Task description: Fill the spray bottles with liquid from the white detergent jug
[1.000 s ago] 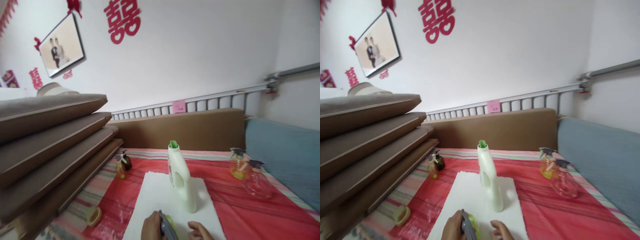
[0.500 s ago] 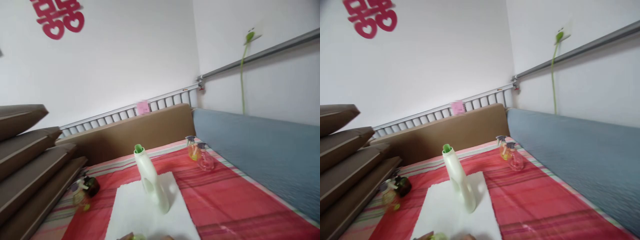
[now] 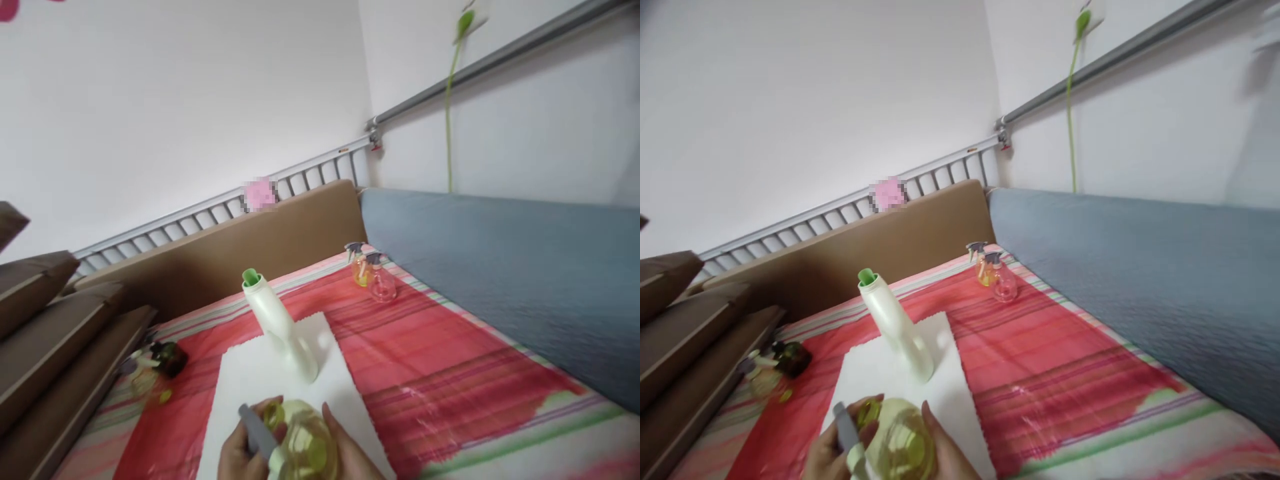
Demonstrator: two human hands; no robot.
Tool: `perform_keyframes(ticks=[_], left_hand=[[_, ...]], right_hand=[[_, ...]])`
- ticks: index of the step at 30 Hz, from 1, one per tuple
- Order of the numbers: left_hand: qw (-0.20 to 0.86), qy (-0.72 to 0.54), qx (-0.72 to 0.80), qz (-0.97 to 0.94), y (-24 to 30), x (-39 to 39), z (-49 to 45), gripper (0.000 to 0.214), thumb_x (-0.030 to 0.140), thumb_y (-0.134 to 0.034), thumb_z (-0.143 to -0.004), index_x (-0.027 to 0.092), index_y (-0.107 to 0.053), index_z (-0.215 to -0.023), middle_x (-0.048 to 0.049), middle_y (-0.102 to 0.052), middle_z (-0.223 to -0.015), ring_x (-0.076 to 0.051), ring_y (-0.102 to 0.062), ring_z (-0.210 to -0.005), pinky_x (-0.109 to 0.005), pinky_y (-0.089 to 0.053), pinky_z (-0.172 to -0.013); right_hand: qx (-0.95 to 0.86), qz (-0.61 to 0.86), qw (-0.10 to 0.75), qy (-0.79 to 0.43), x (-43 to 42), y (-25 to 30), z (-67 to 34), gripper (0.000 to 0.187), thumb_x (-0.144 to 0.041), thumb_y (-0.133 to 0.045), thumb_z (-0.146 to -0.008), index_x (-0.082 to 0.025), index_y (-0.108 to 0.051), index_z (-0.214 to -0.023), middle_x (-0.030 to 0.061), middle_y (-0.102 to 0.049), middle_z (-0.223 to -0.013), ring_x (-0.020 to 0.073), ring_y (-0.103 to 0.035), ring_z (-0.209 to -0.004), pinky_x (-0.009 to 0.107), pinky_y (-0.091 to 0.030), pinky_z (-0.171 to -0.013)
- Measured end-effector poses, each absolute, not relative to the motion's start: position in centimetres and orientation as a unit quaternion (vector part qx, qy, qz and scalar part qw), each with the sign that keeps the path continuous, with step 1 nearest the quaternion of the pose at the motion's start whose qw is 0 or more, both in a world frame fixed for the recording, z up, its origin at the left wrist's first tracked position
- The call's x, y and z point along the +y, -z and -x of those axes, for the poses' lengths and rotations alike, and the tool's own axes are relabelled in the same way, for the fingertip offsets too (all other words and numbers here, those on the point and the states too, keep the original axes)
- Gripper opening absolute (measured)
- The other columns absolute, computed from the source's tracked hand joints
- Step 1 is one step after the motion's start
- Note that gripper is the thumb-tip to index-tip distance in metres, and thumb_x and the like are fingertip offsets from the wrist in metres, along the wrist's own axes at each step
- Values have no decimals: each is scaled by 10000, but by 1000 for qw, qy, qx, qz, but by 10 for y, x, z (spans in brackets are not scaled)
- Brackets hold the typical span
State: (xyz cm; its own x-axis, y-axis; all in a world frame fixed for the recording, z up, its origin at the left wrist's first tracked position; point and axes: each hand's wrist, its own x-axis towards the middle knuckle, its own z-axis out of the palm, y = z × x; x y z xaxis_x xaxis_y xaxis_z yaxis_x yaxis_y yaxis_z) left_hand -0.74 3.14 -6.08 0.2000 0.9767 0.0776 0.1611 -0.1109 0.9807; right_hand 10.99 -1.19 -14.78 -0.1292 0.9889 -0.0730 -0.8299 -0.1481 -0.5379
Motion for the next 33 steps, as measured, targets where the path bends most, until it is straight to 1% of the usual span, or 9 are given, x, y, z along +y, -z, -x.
perform_keyframes(ticks=[3, 5, 7, 10, 15, 18, 23, 30, 33], left_hand=[[497, -419, 451, -611, 49, 29, 10, 486, 415, -802, -542, 127, -699, -919, -113, -737, -897, -273, -679, -848, -334, -556, -743], [481, -468, 444, -594, 32, 32, 19, 471, 412, -777, -599, 132, -674, -963, -120, -722, -966, -264, -672, -897, -354, -542, -800], [445, -546, 423, -570, 10, 35, 29, 405, 415, -734, -664, 145, -656, -955, -101, -716, -956, -241, -674, -880, -366, -534, -814], [424, -628, 359, -544, -24, 35, 36, 328, 415, -718, -685, 168, -651, -890, -49, -716, -850, -208, -676, -807, -363, -545, -783], [464, -651, 300, -521, -55, 24, 31, 323, 477, -694, -703, 212, -662, -883, -15, -720, -836, -177, -670, -775, -340, -559, -768], [494, -633, 304, -513, -58, 19, 31, 328, 471, -711, -687, 210, -665, -881, -20, -723, -842, -178, -670, -776, -337, -563, -766], [500, -616, 325, -514, -57, 19, 39, 414, 482, -779, -586, 195, -678, -866, -29, -730, -789, -182, -678, -715, -331, -579, -719], [507, -562, 328, -566, -30, 27, 35, 389, 467, -697, -702, 189, -662, -972, -72, -738, -866, -225, -690, -808, -379, -554, -782], [504, -509, 332, -615, 2, 33, 20, 487, 561, -708, -631, 176, -677, -928, -98, -742, -821, -269, -691, -782, -399, -551, -718]], right_hand=[[-92, 169, 586, -787, -23, 139, -113, 623, -679, -374, -817, -150, -621, -1038, 69, -714, -812, 197, -672, -661, 222, -451, -450], [-57, 170, 585, -791, -30, 133, -120, 549, -624, -416, -836, -151, -611, -1034, 48, -709, -773, 182, -664, -594, 200, -410, -393], [-52, 177, 590, -786, -34, 130, -127, 497, -593, -452, -838, -163, -594, -1044, 42, -709, -778, 181, -666, -591, 198, -408, -397], [-68, 179, 598, -778, -36, 129, -132, 491, -590, -474, -831, -177, -566, -1080, 43, -706, -790, 180, -667, -603, 202, -415, -417], [-95, 195, 592, -776, -37, 134, -129, 496, -583, -476, -831, -150, -591, -1045, 58, -703, -807, 172, -660, -605, 211, -427, -435], [-104, 208, 579, -781, -38, 138, -126, 513, -589, -476, -828, -145, -596, -1055, 68, -703, -815, 168, -650, -601, 214, -432, -440], [-120, 198, 576, -784, -37, 141, -124, 530, -590, -473, -832, -151, -583, -1108, 67, -702, -823, 175, -649, -608, 218, -435, -445], [-111, 202, 574, -785, -39, 137, -123, 547, -589, -486, -824, -119, -626, -1067, 84, -711, -821, 173, -650, -605, 221, -434, -463], [-98, 187, 579, -787, -41, 135, -120, 516, -561, -489, -835, -118, -632, -1058, 84, -716, -814, 185, -652, -611, 234, -434, -472]])
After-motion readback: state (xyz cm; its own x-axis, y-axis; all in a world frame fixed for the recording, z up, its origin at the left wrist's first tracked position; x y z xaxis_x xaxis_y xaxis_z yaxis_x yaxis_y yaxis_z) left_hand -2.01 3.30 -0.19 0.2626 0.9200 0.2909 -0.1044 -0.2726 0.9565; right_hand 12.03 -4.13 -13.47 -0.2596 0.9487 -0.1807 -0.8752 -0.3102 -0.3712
